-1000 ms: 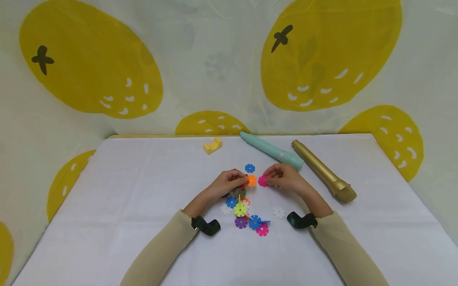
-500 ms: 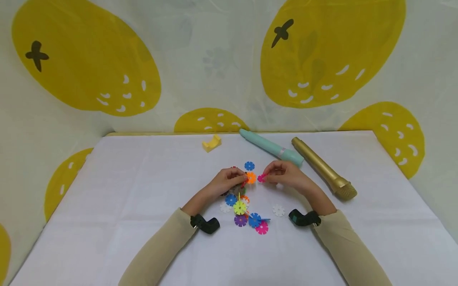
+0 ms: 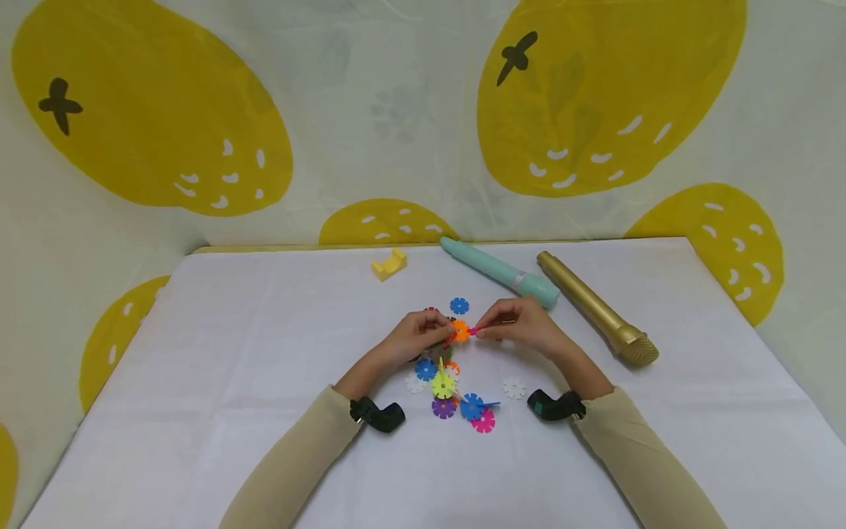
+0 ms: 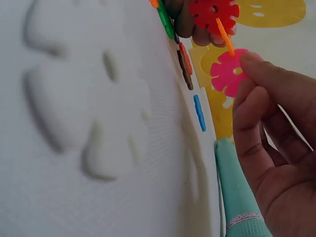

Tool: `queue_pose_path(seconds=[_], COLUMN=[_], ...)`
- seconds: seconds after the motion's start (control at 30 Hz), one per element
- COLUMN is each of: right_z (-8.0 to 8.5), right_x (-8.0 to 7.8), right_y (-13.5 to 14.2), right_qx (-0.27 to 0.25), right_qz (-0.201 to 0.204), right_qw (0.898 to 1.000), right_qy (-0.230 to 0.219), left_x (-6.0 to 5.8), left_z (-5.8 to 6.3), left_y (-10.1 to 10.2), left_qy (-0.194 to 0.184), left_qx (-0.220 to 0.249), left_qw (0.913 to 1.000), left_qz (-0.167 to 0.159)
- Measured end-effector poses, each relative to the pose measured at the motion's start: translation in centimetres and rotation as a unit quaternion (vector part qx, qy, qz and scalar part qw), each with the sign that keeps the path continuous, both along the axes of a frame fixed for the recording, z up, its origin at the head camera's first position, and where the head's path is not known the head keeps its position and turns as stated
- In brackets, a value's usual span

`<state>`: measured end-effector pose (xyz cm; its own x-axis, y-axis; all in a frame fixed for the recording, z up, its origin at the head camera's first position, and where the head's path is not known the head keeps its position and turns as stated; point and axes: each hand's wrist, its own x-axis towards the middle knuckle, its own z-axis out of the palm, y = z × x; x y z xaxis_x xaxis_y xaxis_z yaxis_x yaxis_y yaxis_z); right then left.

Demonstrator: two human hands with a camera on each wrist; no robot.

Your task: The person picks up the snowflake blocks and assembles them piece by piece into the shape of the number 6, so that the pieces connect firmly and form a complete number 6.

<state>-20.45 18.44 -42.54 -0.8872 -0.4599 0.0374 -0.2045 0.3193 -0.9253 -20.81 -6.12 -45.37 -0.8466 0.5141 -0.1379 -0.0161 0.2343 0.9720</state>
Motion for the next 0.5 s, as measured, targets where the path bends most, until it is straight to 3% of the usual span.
queue_pose_path(seconds=[0.23, 0.5], right_z=[-0.21, -0.47], right_x=[-0.07, 0.02], right_y=[-0.27, -0.59], right_qx=[-0.027, -0.047], right_qz=[0.01, -0.016], right_qw=[0.999, 0.997], right_qy=[0.029, 0.066], left_x=[0.07, -0.01], left_z=[0.18, -0.05], left_y=[-0.18, -0.24], left_qy=[0.001, -0.005], left_qx=[-0.003, 0.029], left_qw=[1.0, 0.9995], left_qz=[-0.001, 0.012])
